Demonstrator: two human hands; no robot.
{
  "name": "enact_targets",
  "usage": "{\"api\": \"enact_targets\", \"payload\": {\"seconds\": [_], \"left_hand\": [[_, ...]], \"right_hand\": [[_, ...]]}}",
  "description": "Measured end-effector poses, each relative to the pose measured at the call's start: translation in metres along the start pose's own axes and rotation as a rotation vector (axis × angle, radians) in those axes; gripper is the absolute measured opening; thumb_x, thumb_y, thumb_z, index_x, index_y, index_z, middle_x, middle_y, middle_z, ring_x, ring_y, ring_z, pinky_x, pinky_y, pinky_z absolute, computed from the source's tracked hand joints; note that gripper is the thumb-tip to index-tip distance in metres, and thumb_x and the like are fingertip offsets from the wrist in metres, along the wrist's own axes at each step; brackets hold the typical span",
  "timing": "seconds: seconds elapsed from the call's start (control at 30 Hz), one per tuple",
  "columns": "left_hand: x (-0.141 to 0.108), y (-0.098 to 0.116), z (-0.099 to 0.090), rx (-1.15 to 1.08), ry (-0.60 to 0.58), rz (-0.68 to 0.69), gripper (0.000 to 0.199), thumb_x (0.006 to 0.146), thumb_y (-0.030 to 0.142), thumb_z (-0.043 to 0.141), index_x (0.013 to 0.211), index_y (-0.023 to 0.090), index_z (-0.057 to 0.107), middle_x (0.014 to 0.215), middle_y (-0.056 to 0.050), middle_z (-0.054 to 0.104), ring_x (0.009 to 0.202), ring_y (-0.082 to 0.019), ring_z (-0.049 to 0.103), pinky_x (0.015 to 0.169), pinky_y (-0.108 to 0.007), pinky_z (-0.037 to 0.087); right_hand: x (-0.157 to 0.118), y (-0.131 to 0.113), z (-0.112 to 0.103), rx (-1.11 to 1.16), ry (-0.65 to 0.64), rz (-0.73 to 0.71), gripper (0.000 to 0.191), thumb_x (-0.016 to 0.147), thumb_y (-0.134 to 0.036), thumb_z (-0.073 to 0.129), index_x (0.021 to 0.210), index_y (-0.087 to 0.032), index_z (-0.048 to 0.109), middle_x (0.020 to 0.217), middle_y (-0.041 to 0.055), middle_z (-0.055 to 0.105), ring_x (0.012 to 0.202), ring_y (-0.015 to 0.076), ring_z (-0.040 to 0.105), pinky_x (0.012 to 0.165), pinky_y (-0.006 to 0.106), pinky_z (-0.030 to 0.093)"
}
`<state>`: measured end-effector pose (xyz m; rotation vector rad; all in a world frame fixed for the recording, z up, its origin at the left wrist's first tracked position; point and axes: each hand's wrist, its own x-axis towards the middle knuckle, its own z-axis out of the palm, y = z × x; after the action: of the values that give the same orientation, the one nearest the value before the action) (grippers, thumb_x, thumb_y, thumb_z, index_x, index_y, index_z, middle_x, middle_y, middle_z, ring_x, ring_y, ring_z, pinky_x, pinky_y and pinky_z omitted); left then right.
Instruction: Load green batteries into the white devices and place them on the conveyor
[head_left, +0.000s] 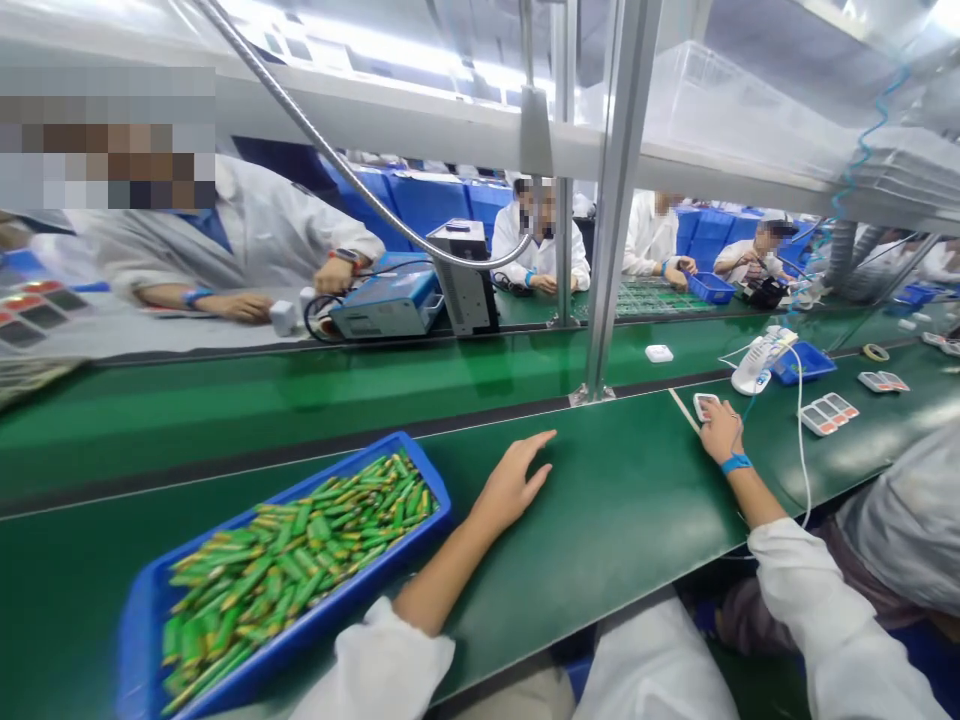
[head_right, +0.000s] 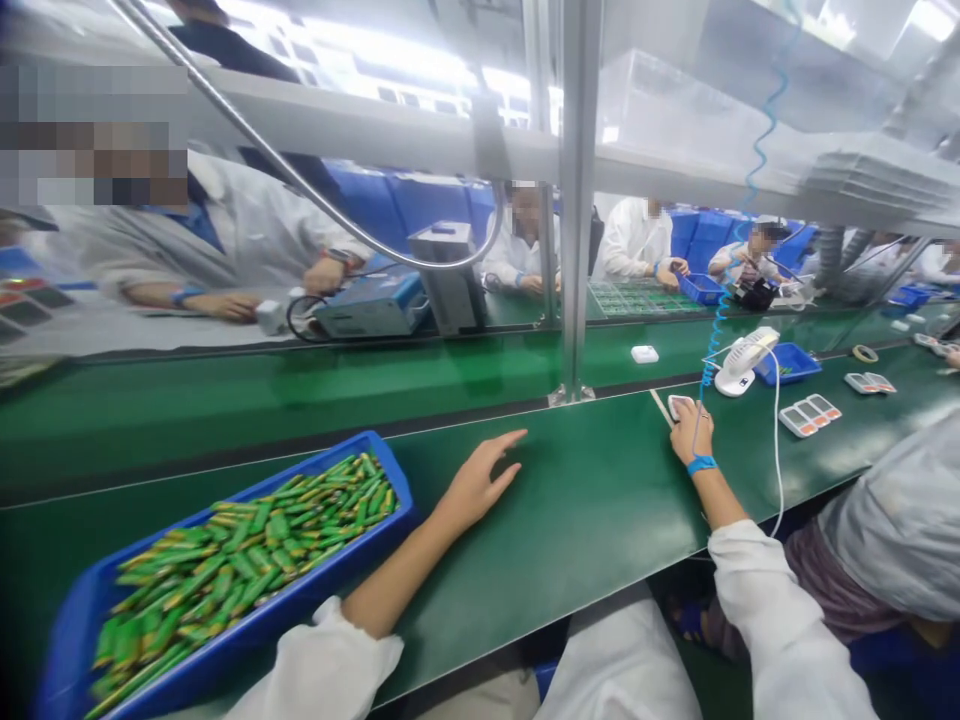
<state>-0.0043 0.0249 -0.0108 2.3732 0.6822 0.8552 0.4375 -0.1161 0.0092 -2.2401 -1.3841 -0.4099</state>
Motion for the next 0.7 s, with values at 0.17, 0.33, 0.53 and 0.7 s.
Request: {"api": "enact_targets", "payload": {"seconds": [0.17, 0.33, 0.53, 0.7], "left_hand": [[-0.002, -0.003, 0.005, -0.015, -0.022, -0.027, 0.052, 0.11, 0.031, 0.058, 0.161, 0.026, 0.055, 0.151, -0.012, 0.069, 0.131, -0.028, 0.069, 0.113, -0.051, 0.062], [-0.005, 0.002, 0.001, -0.029, -0.011, -0.073, 0.049, 0.111, 0.033, 0.057, 0.16, 0.027, 0.056, 0.148, -0.011, 0.071, 0.125, -0.026, 0.071, 0.107, -0.048, 0.064], [-0.007, 0.01, -0.004, -0.035, -0.03, -0.109, 0.047, 0.113, 0.031, 0.059, 0.16, 0.028, 0.056, 0.149, -0.01, 0.071, 0.128, -0.025, 0.07, 0.106, -0.044, 0.064], [-0.008, 0.016, -0.009, -0.06, -0.04, -0.158, 0.047, 0.114, 0.03, 0.057, 0.161, 0.029, 0.056, 0.153, -0.01, 0.07, 0.134, -0.026, 0.068, 0.11, -0.045, 0.063]], "right_hand": [[0.014, 0.014, -0.001, 0.003, 0.003, 0.174, 0.061, 0.082, -0.01, 0.054, 0.138, -0.014, 0.077, 0.152, 0.02, 0.069, 0.154, 0.04, 0.048, 0.129, 0.065, 0.033], [0.059, -0.037, 0.056, 0.117, -0.029, 0.166, 0.051, 0.099, -0.022, 0.053, 0.145, -0.008, 0.07, 0.156, 0.0264, 0.063, 0.152, 0.0362, 0.049, 0.129, 0.058, 0.038], [0.127, -0.091, 0.121, 0.187, -0.014, 0.208, 0.066, 0.104, -0.033, 0.068, 0.16, -0.001, 0.053, 0.169, 0.0332, 0.045, 0.153, 0.0407, 0.042, 0.127, 0.065, 0.032], [0.177, -0.091, 0.142, 0.134, -0.072, 0.31, 0.074, 0.098, -0.041, 0.083, 0.161, -0.012, 0.058, 0.162, 0.0308, 0.05, 0.15, 0.0535, 0.042, 0.115, 0.07, 0.037]]}}
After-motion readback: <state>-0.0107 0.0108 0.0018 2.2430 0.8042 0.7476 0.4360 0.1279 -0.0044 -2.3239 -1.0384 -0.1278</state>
